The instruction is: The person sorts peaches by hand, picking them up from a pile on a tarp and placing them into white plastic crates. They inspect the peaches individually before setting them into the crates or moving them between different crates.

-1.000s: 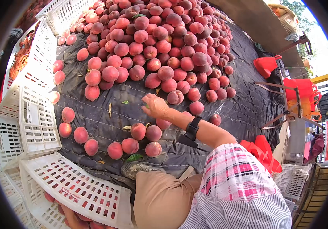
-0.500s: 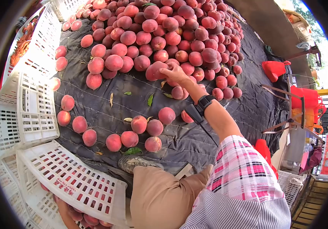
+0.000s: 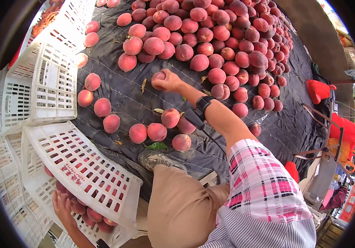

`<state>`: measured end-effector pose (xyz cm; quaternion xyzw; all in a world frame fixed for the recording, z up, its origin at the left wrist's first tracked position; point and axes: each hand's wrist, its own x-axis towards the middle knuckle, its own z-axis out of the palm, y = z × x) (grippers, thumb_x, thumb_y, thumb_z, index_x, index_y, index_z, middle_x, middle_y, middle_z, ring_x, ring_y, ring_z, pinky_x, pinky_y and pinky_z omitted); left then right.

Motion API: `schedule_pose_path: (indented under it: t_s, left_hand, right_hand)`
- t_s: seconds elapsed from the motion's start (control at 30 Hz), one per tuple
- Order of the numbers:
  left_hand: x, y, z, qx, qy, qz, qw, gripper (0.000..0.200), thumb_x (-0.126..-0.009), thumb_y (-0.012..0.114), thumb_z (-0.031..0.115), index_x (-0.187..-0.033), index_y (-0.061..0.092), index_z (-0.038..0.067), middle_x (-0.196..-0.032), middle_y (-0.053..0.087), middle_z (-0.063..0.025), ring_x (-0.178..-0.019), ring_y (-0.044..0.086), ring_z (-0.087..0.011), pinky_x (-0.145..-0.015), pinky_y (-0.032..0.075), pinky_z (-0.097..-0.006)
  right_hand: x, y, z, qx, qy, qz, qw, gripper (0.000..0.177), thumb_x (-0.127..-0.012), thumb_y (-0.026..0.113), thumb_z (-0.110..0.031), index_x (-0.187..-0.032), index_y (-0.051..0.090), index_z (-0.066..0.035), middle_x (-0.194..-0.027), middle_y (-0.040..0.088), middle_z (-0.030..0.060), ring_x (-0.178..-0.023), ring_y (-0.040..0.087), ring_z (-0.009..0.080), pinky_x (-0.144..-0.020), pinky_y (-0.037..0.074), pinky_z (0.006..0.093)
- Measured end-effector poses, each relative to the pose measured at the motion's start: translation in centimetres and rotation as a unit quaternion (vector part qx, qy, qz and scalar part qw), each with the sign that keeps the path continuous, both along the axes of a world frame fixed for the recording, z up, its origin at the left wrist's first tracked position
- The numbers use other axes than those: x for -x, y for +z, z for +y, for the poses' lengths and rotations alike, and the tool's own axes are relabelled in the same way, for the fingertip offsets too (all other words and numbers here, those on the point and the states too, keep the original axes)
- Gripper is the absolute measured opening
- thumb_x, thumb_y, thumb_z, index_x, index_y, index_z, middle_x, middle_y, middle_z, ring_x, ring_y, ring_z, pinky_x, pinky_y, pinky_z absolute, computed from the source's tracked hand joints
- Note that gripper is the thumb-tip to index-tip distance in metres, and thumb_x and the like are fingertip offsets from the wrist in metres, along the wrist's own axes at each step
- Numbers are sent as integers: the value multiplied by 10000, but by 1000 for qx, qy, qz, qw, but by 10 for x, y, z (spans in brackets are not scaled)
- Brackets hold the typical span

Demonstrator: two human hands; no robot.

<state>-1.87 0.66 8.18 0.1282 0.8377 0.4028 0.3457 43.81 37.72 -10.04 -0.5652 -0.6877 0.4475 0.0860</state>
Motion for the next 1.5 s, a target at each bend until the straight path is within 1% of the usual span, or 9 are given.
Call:
schedule_pose_path:
  t_s: [0.07,0.13,0.2,0.4,0.67,0.73,0.87,1.23,1.5]
  left_hand:
    - [-22,20,7,-17,14,13,1000,454,-977,464,221,-1387,382,44,-1338,473,-122,-1159,499,-199,-972,400,-319]
    - [-38,38,14,-66,-43,3,997,478,-972,494,252,-1392,385,54,-1310,481,-96,-1088,518,-154,-955,416,-294]
    - [-60,52,31,-92,-64,5,994,470,-967,497,207,-1383,383,19,-1270,503,-107,-1004,547,-128,-860,459,-255]
    - [-122,72,84,-92,-201,-33,975,430,-923,497,126,-1337,452,18,-1160,571,-109,-916,566,-135,-816,475,-269]
    - [-154,49,122,-59,-240,-191,950,471,-946,521,264,-1338,419,24,-1153,559,-112,-895,578,-140,-767,482,-272]
    - [-147,48,125,-65,-204,-235,948,501,-943,526,291,-1347,397,25,-1166,541,-111,-937,571,-151,-777,490,-283]
    - [-142,40,121,-151,-136,-264,943,628,-866,656,334,-1316,385,-10,-1175,513,-106,-1019,551,-161,-823,500,-295]
    - [-61,95,24,-193,45,-150,968,692,-735,736,222,-1298,390,16,-1197,517,-111,-1077,551,-203,-941,464,-370]
    - [22,-32,-9,-32,140,-62,988,673,-802,688,337,-1312,405,3,-1213,543,-138,-1105,557,-230,-925,467,-384]
  right_hand:
    - [8,15,-3,332,-150,310,878,647,-815,585,-546,-1232,483,-62,-1058,602,221,-835,630,301,-685,537,397]
    - [20,38,-20,399,-118,367,832,664,-871,448,-634,-1232,492,-79,-1001,615,214,-716,620,219,-576,520,313]
    - [34,42,-31,560,-76,505,653,738,-859,391,-699,-1236,490,-73,-995,609,230,-654,606,200,-528,493,276]
    - [87,69,-69,677,-38,543,495,749,-857,342,-726,-1241,477,-97,-992,590,274,-551,480,177,-496,453,237]
    - [136,114,-102,606,133,481,620,771,-834,460,-695,-1274,457,-62,-1088,593,206,-760,613,210,-598,514,260]
    - [149,142,-120,187,189,439,858,723,-798,683,-511,-1308,439,-60,-1194,551,165,-973,591,242,-792,521,308]
    - [171,173,-133,-189,305,352,864,774,-689,824,-293,-1317,438,-61,-1185,523,125,-1093,527,247,-898,458,365]
    - [131,155,-137,148,198,371,895,287,-935,565,-138,-1193,520,-20,-990,585,26,-881,555,87,-723,470,230]
    - [114,116,-163,192,202,292,915,263,-952,541,-118,-1186,506,-4,-1069,570,45,-985,547,112,-860,458,269]
